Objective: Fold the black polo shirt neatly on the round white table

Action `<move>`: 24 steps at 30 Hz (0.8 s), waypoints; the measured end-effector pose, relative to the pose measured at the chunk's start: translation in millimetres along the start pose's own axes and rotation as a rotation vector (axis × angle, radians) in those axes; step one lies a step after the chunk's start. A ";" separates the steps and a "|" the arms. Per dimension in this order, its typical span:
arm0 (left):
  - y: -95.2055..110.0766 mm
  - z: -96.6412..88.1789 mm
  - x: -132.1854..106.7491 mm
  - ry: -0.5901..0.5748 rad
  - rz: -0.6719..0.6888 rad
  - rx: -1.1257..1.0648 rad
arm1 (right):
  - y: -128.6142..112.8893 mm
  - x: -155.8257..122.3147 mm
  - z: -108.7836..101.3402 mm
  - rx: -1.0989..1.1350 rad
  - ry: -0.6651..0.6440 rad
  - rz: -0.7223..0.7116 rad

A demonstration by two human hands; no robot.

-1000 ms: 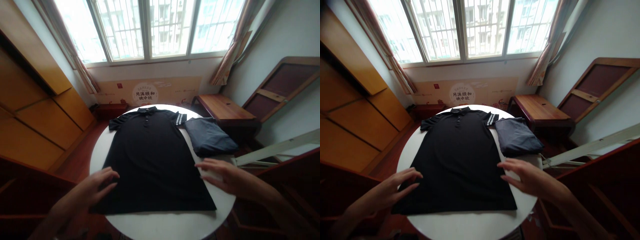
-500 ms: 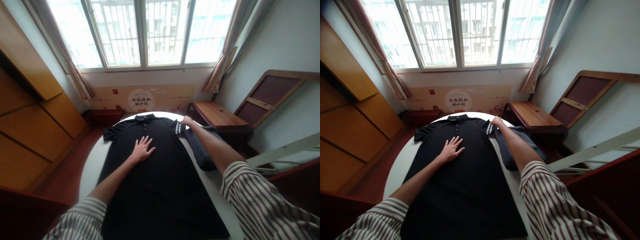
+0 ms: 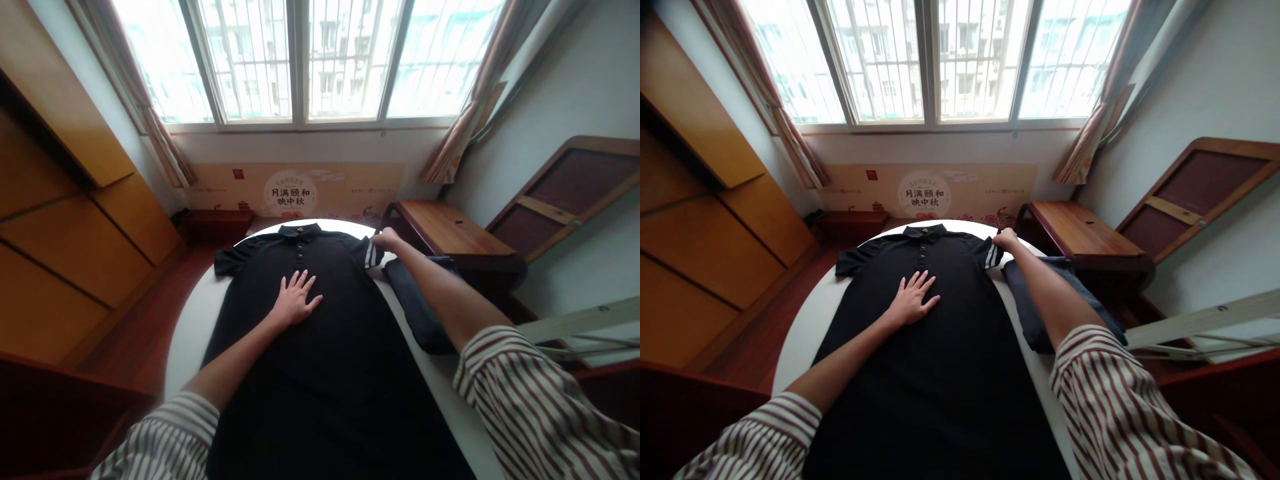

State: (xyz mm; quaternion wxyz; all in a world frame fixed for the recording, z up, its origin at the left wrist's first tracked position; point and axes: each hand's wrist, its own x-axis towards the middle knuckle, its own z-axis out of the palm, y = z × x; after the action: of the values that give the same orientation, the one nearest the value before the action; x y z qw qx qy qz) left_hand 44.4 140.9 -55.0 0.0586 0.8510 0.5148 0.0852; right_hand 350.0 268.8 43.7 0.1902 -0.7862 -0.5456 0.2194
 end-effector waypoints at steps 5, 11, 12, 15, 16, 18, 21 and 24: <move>-0.2 1.4 0.3 0.011 0.001 0.013 | -38.6 -12.0 -1.5 -0.022 -0.060 -0.178; 1.2 1.1 0.7 0.013 -0.008 0.010 | -60.2 -16.6 23.9 -0.048 -0.273 -0.251; 1.5 0.9 0.5 0.015 -0.007 0.009 | -60.0 -11.9 27.8 -0.059 -0.260 -0.239; 2.4 0.0 -0.3 0.029 0.006 0.005 | -56.8 9.6 38.5 -0.080 -0.178 -0.179; 2.7 -0.2 -0.5 0.033 0.009 0.005 | -55.4 18.2 42.6 -0.083 -0.148 -0.153; 3.3 -0.6 -0.9 0.040 0.008 0.008 | -52.6 35.1 51.9 -0.081 -0.089 -0.098; 4.1 -0.5 -0.9 0.047 -0.002 0.016 | -49.7 57.3 67.5 -0.065 0.000 -0.044; 4.6 0.7 -0.7 0.052 -0.008 0.015 | -48.4 73.4 79.1 -0.031 0.108 -0.073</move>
State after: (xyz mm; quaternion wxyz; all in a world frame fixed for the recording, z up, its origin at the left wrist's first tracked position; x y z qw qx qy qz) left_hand 48.2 138.1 -54.9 0.0392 0.8468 0.5203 0.1030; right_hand 291.5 358.8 -6.1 0.2150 -0.7795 -0.5660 0.1609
